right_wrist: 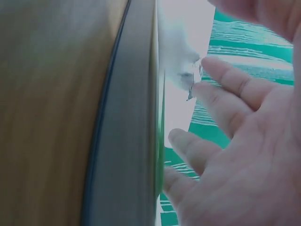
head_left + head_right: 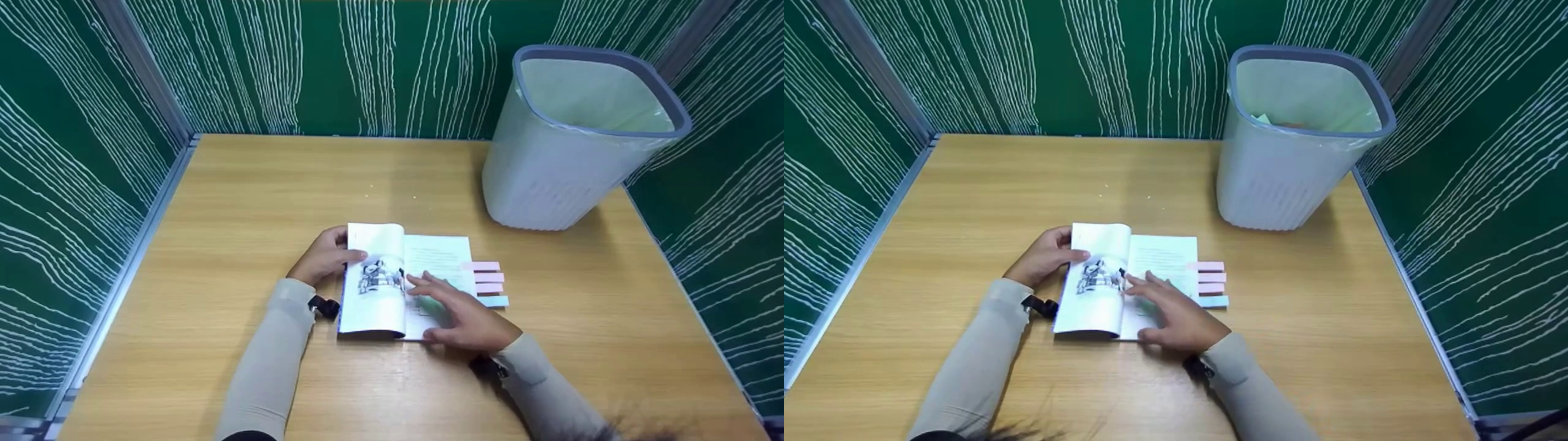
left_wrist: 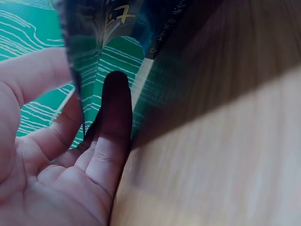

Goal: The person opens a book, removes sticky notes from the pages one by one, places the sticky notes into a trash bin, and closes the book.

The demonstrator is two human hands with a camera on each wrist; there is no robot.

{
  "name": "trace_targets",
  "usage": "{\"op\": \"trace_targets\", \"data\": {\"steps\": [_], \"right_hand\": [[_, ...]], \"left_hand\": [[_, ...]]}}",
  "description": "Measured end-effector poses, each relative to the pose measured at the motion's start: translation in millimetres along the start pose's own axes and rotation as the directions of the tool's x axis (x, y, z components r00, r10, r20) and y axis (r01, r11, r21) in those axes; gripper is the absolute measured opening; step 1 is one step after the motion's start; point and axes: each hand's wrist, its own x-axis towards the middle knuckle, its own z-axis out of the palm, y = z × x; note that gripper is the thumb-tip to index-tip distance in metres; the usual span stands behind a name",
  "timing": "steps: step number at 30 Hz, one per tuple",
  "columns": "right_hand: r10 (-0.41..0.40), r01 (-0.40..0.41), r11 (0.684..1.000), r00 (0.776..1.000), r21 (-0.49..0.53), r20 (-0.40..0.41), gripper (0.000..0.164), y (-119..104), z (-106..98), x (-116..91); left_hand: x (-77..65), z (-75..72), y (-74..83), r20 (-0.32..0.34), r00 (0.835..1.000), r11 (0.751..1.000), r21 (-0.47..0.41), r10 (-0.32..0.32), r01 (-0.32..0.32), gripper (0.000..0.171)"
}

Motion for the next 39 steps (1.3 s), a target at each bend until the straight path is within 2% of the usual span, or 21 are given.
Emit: {"op": "trace_targets", "data": {"steps": [6,13,19,24,30,39], "right_hand": [[0.095,-0.096,0.995,0.994,-0.018,-0.048,0.066,7.5,-3.5,-1.1],[0.144,-0.147,0.988,0.987,-0.046,-0.067,0.068,15.0,-6.6,-1.0],[0.177,-0.18,0.983,0.978,-0.02,-0.112,0.066,21.3,-11.2,-1.6],[0.165,-0.168,0.986,0.978,-0.012,-0.13,0.057,24.0,-15.0,-3.1],[0.181,-0.175,0.983,0.972,0.053,-0.148,0.046,25.3,-17.6,-3.8],[0.273,-0.262,0.962,0.936,0.076,-0.224,0.028,25.2,-21.6,-3.5]], "left_hand": [[0.8,0.4,0.5,-0.046,0.999,1.0,0.018,-0.005,0.006,0.057],[-1.5,0.3,1.9,-0.042,0.999,1.0,-0.013,-0.01,0.009,0.057],[-1.2,-0.4,1.3,-0.036,0.999,1.0,-0.026,-0.015,0.014,0.057],[-1.9,0.1,3.8,-0.024,1.0,1.0,-0.025,-0.014,0.014,0.071],[-1.5,-1.5,4.4,-0.016,1.0,1.0,0.014,-0.016,0.016,0.088],[-1.3,-2.1,5.1,-0.004,1.0,1.0,0.004,-0.007,0.007,0.086]]}}
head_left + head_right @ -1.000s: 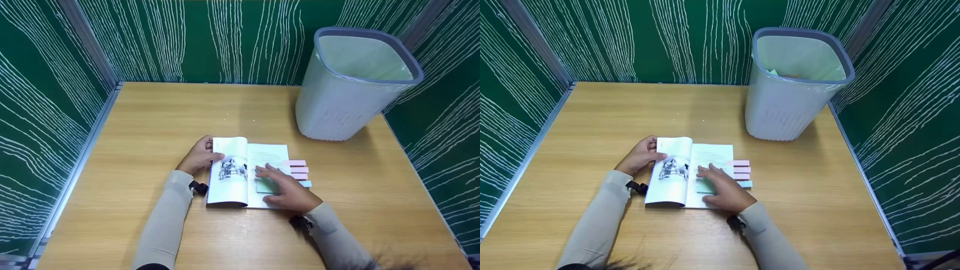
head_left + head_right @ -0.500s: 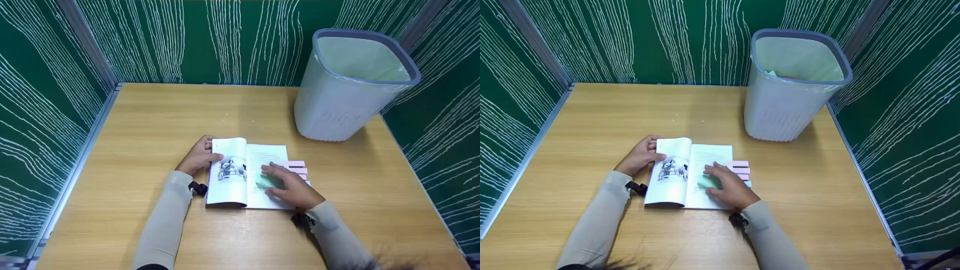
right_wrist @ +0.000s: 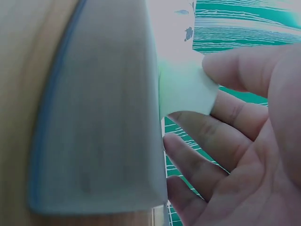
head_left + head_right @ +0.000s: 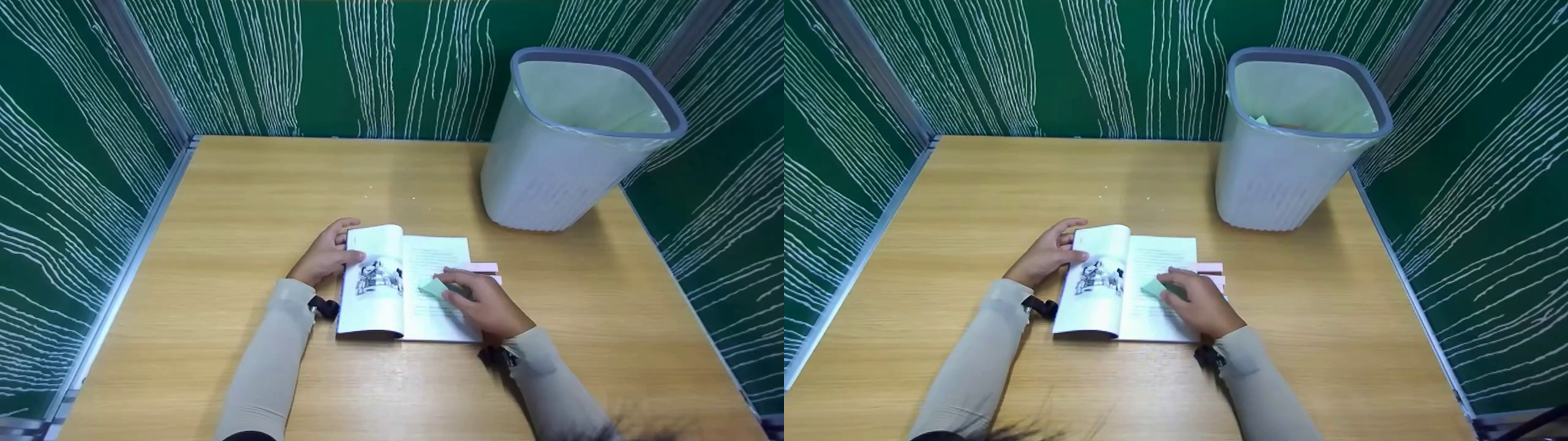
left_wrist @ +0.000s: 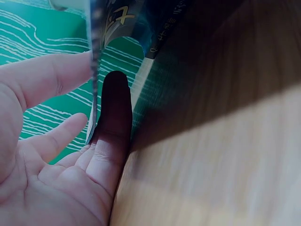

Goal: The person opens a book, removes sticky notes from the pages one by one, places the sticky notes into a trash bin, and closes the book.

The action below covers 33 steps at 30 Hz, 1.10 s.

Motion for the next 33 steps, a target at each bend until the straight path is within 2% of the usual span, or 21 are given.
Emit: {"op": "trace_targets", "data": {"steps": [4,9,18,33], "right_hand": [[0.029,-0.028,0.999,0.999,0.021,-0.027,0.022,-1.3,-1.8,-0.4],[0.051,-0.048,0.998,0.997,0.045,-0.066,0.021,-1.1,-3.0,-0.9],[0.025,-0.016,0.998,0.985,0.056,-0.168,0.01,2.0,-3.0,-0.2],[0.074,-0.053,0.992,0.979,0.114,-0.191,0.008,6.8,-8.5,0.2]], "left_hand": [[0.1,0.3,-0.2,-0.003,1.0,1.0,0.008,-0.004,0.004,0.085],[0.4,0.6,-0.5,-0.011,1.0,1.0,0.01,-0.011,0.012,0.084],[0.0,1.0,-1.1,-0.008,1.0,1.0,0.008,0.002,-0.002,0.079],[-0.1,1.6,-2.5,-0.017,1.0,1.0,0.023,0.017,-0.017,0.075]]}}
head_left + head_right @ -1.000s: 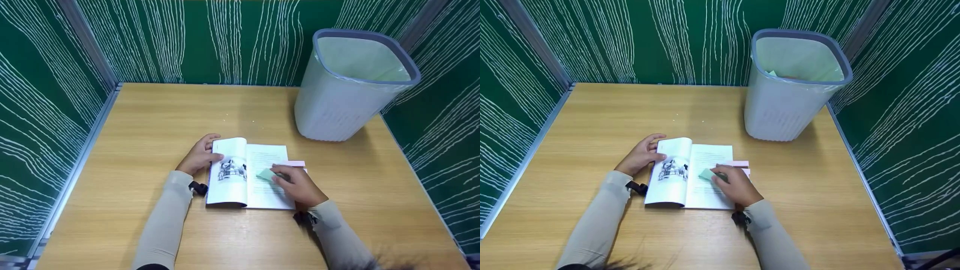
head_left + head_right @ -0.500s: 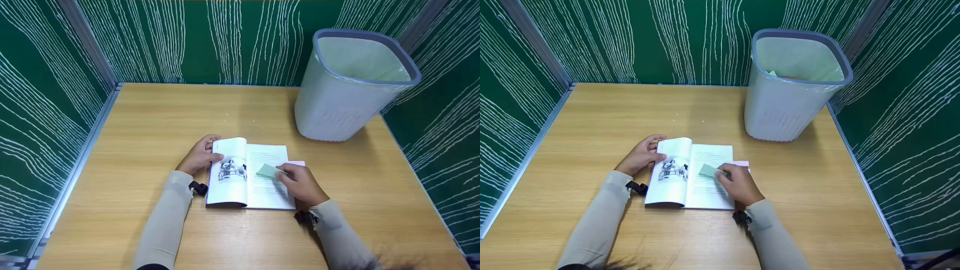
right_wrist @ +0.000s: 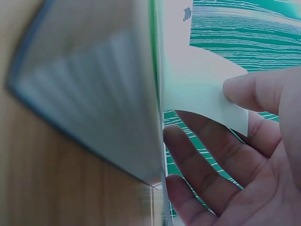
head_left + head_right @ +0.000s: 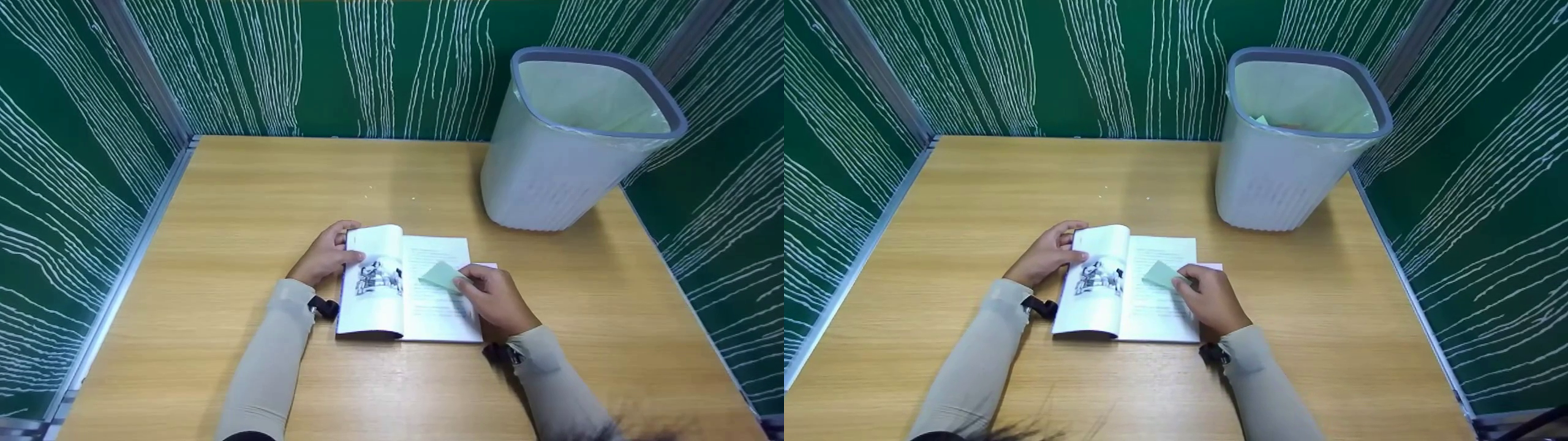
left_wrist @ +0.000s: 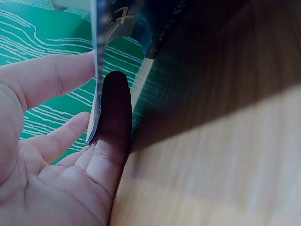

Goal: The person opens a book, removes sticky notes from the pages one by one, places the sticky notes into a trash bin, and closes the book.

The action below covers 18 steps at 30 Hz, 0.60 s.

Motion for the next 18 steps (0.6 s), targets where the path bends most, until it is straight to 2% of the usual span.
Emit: {"op": "trace_targets", "data": {"steps": [6,13,18], "right_hand": [[0.016,-0.016,1.0,1.0,0.0,-0.018,0.012,1.4,-2.6,0.6],[-0.02,0.02,1.0,0.999,0.001,-0.049,0.014,2.7,-4.9,0.4],[0.003,-0.002,1.0,0.998,0.015,-0.059,0.016,3.7,-7.1,1.3]], "left_hand": [[0.2,-0.4,-1.0,0.002,1.0,1.0,-0.018,0.003,-0.003,0.074],[0.3,-0.3,1.6,-0.006,1.0,1.0,-0.013,-0.017,0.017,0.075],[0.2,-0.1,1.8,-0.002,1.0,1.0,-0.015,-0.016,0.016,0.075]]}}
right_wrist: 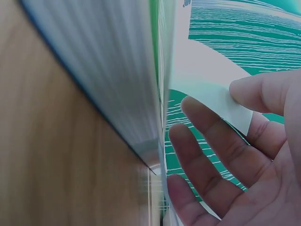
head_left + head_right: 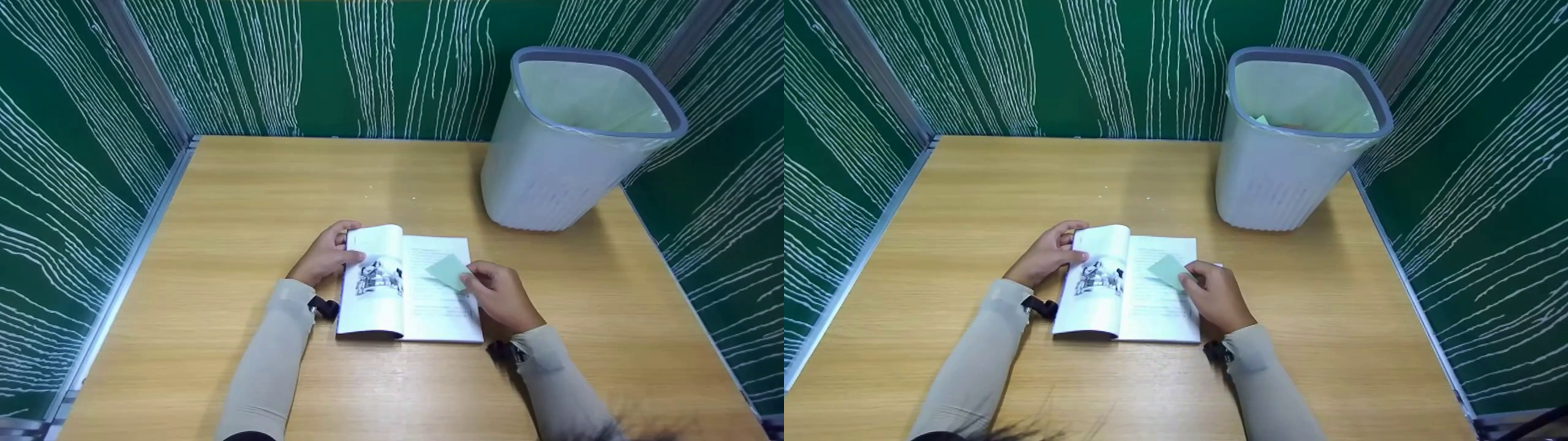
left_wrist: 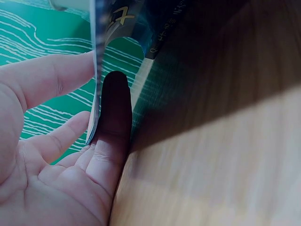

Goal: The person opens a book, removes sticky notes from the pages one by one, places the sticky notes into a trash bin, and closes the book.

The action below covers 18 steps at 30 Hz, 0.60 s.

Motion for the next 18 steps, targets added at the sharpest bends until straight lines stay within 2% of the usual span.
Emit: {"op": "trace_targets", "data": {"steps": [18], "right_hand": [[0.076,-0.076,0.997,0.997,0.01,-0.027,0.022,0.7,-6.6,0.6]], "left_hand": [[-0.1,0.1,-0.1,0.003,1.0,1.0,0.0,-0.004,0.004,0.076]]}}
